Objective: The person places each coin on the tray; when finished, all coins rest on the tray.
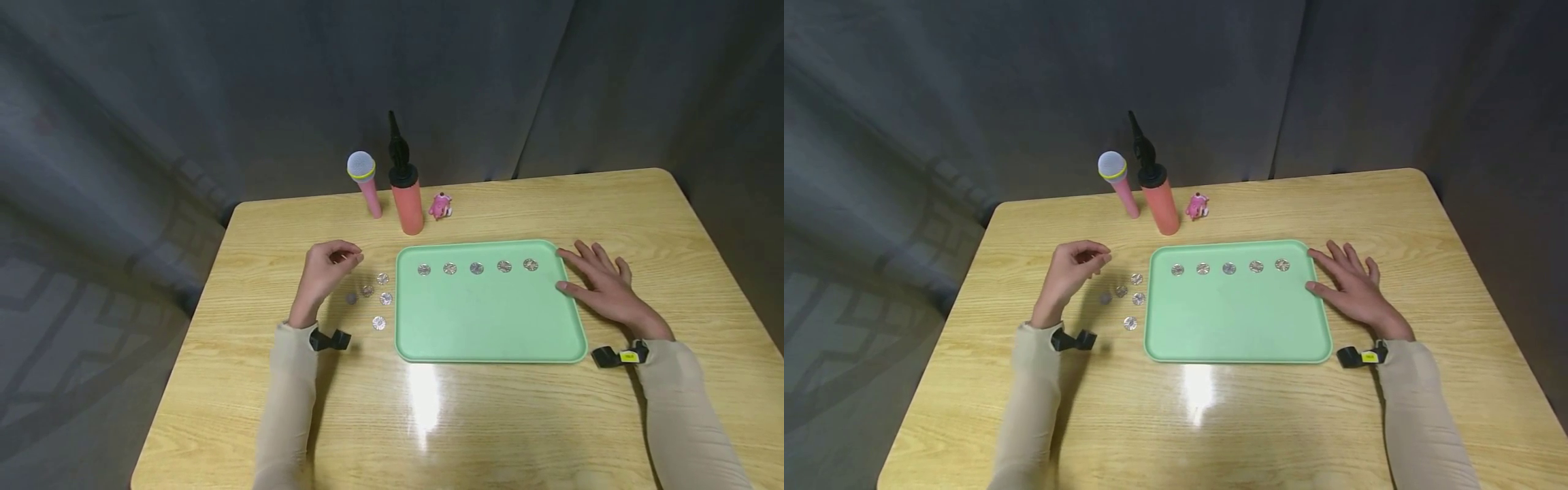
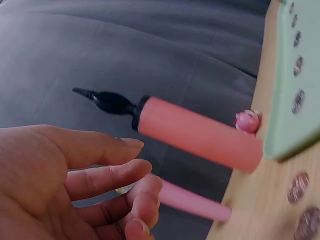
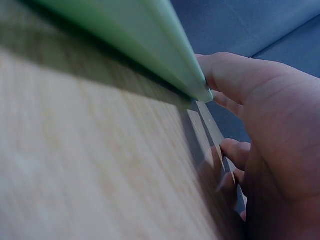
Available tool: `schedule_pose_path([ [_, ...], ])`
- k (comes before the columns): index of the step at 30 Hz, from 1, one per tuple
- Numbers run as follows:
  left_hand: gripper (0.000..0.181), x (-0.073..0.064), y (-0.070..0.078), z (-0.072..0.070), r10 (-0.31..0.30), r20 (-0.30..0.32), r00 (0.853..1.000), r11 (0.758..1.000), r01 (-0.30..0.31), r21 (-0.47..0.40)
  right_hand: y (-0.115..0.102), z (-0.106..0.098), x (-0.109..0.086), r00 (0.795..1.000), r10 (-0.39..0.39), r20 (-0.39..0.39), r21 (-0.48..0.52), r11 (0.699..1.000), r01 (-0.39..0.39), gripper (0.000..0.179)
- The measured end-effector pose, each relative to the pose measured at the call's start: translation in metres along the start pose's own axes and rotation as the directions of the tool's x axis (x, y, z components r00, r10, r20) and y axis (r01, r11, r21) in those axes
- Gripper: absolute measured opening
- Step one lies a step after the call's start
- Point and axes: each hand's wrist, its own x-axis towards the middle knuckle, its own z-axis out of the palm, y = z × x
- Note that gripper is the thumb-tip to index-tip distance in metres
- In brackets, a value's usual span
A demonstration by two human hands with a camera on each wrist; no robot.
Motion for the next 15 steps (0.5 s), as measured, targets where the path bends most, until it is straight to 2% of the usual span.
schedule_pose_path([
  [8,0.015,-0.005,-0.026,-0.009,-0.067,0.043,0.997,0.997,0.066,0.040,0.002,0.001,0.000,1.000,-0.007,0.000,-0.002,1.000,0.007,0.069],
  [15,0.015,-0.007,-0.050,-0.013,-0.108,0.108,0.988,0.994,0.106,0.030,0.000,0.000,0.000,1.000,-0.009,0.002,0.004,1.000,0.009,0.069],
])
